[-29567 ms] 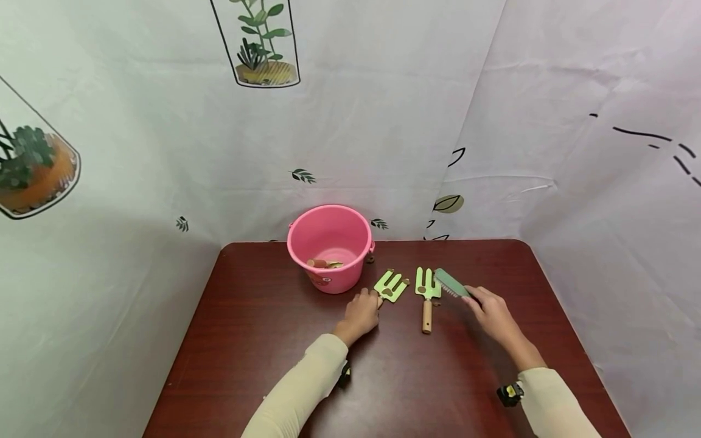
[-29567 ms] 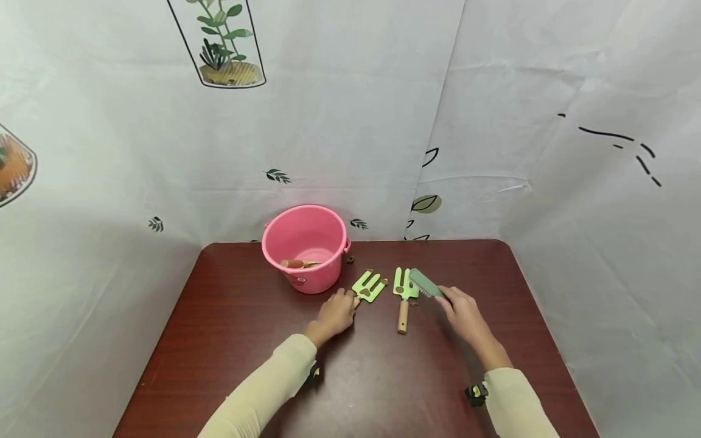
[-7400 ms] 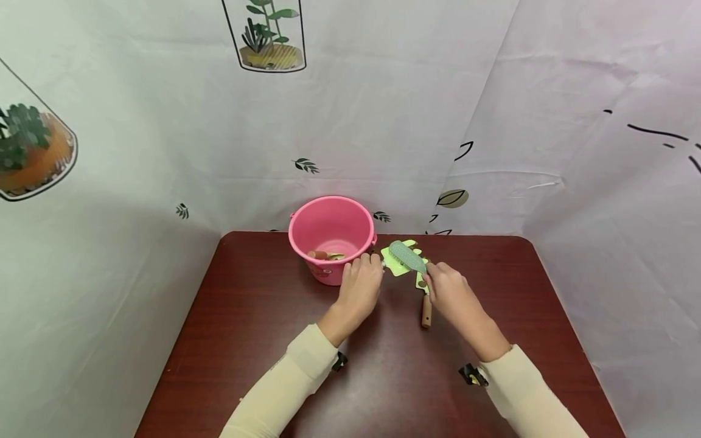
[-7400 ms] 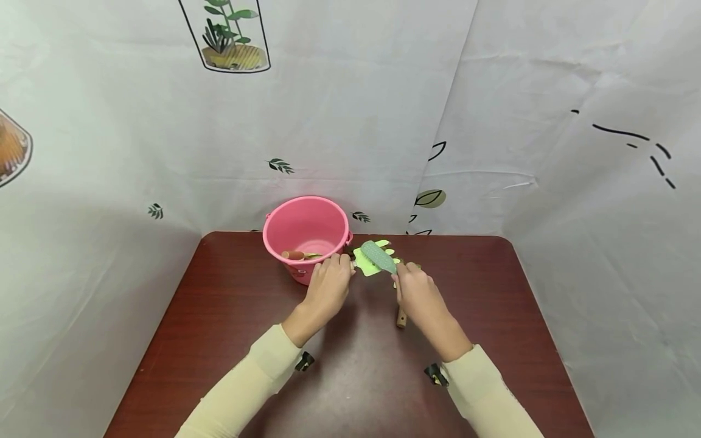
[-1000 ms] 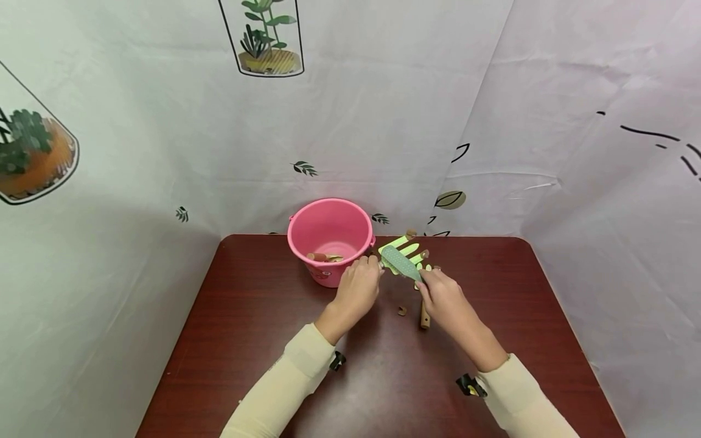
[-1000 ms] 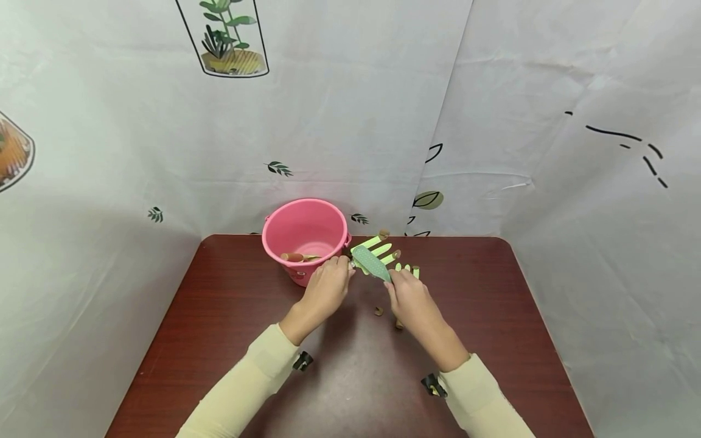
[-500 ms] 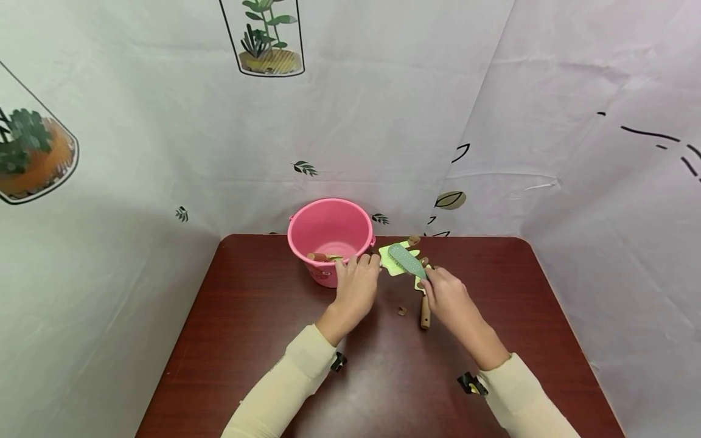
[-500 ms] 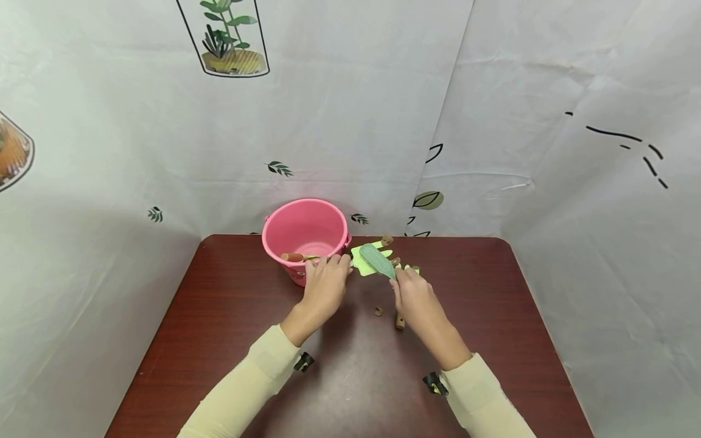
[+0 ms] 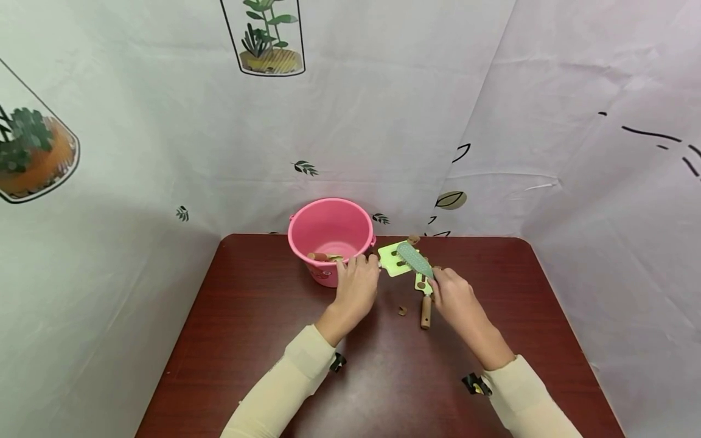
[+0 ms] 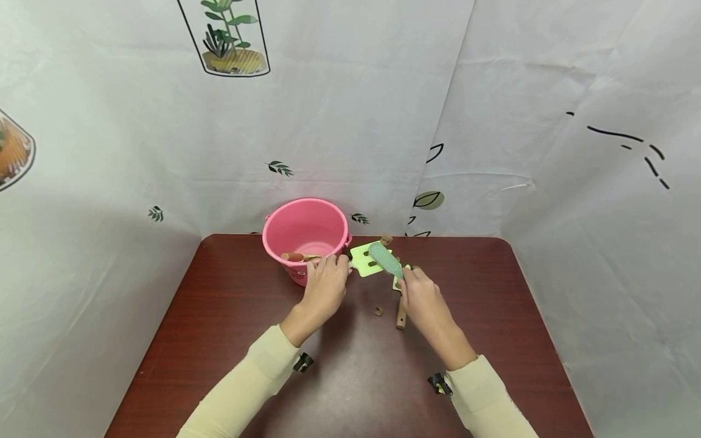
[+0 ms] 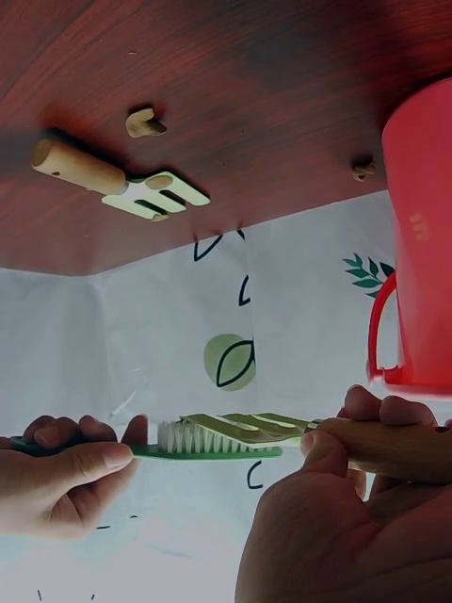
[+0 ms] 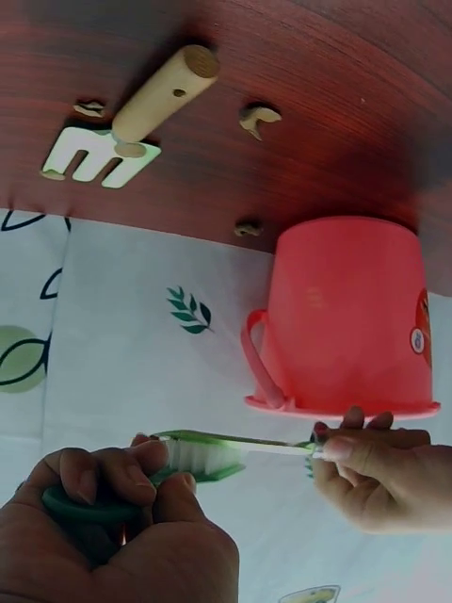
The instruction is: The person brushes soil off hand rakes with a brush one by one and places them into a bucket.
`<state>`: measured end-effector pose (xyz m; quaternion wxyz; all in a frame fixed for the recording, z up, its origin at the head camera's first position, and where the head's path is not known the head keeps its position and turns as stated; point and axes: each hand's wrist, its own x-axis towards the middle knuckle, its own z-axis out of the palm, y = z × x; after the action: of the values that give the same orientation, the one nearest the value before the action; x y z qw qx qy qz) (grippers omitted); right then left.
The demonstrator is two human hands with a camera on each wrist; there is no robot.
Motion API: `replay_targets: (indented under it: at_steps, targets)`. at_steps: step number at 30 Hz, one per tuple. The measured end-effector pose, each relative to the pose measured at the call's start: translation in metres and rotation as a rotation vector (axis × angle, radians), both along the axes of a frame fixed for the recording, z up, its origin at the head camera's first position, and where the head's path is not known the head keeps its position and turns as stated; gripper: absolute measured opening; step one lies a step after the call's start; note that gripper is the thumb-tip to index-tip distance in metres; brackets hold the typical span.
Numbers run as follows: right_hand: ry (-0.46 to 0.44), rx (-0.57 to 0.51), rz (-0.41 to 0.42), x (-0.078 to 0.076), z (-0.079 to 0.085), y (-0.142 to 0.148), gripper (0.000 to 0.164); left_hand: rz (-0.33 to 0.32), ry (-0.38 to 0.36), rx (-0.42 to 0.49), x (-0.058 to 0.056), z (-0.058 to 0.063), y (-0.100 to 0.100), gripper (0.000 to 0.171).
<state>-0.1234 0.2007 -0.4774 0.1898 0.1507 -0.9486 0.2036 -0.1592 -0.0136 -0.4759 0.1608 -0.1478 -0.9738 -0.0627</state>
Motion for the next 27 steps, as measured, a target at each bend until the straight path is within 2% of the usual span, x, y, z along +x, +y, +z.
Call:
replay_targets:
  at_steps: [10, 21, 27]
  targets:
    - [-0.005, 0.004, -0.040, -0.005, -0.001, 0.014, 0.018, -0.022, -0.009, 0.010, 0.000, 0.000, -0.003, 0.012]
    - [-0.001, 0.003, -0.064, -0.009, -0.006, 0.028, 0.018, -0.022, -0.038, 0.011, 0.001, 0.000, -0.004, 0.015]
    - [0.002, 0.004, -0.091, -0.010, -0.006, 0.037, 0.017, -0.019, -0.028, 0.027, 0.001, -0.001, -0.003, 0.015]
